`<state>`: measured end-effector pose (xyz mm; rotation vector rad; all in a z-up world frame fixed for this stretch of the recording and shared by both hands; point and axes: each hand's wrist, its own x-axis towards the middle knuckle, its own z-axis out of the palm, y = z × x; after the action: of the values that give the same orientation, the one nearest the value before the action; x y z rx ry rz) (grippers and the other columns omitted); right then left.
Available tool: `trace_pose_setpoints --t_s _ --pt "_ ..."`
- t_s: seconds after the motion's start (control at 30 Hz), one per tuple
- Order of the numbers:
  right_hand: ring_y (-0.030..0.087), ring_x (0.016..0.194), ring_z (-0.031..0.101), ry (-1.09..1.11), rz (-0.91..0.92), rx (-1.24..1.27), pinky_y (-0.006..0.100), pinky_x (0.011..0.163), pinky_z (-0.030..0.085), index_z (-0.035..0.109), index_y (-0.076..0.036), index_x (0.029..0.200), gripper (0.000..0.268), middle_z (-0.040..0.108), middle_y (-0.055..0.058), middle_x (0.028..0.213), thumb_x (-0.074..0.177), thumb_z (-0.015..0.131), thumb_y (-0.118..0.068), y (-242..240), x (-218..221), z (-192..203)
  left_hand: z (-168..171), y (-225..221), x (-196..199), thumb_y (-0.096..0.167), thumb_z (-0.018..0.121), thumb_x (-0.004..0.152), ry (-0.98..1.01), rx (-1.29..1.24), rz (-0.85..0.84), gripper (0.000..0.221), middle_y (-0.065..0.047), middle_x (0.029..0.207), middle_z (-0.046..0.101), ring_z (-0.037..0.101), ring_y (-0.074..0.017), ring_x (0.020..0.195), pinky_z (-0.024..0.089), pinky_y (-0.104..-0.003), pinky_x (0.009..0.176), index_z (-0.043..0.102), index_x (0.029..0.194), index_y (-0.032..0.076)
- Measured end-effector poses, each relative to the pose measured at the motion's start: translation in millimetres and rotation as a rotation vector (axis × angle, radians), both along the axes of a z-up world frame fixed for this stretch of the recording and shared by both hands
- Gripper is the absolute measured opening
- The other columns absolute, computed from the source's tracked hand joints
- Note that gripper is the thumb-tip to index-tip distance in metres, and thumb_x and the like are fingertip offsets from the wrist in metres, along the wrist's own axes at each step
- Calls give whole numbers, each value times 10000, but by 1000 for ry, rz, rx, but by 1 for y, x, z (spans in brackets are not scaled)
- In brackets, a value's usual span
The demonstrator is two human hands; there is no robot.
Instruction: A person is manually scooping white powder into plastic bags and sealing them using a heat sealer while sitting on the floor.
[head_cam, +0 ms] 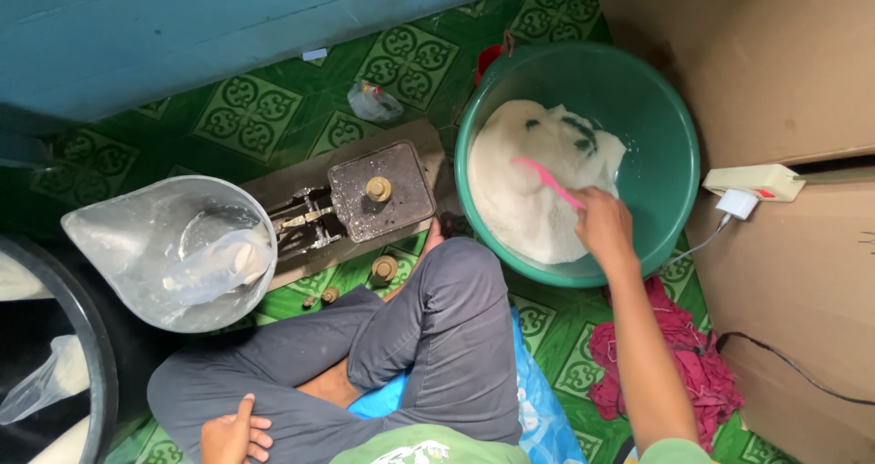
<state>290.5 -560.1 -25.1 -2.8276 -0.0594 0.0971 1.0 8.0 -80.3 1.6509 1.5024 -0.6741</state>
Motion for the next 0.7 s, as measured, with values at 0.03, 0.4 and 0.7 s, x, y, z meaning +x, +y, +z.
trace_pose_setpoints --t_s 0.03,0.4,0.7 --pt "326 820 646 2 -2 1 410 778 515 734 -54 1095 423 701 87 986 744 544 87 6 -10 6 1 0 -1 325 561 1013 2 1 -2 627 -275 514 619 520 -339 341 337 -353 349 728 706 -196" --pt "331 843 682 72 -533 304 407 781 511 671 -88 1221 378 746 72 954 868 544 -46 23 -67 24 -2 2 -3 321 557 1017 -30 -2 4 621 -274 514 615 514 -342 331 321 -359 324 715 700 -189" --pt "370 784 667 258 -573 282 409 735 529 700 -57 1146 386 727 173 963 808 541 -151 34 -66 10 -3 3 -4 331 552 1021 -34 -9 -2 627 -273 521 618 516 -344 336 331 -360 341 718 712 -189"
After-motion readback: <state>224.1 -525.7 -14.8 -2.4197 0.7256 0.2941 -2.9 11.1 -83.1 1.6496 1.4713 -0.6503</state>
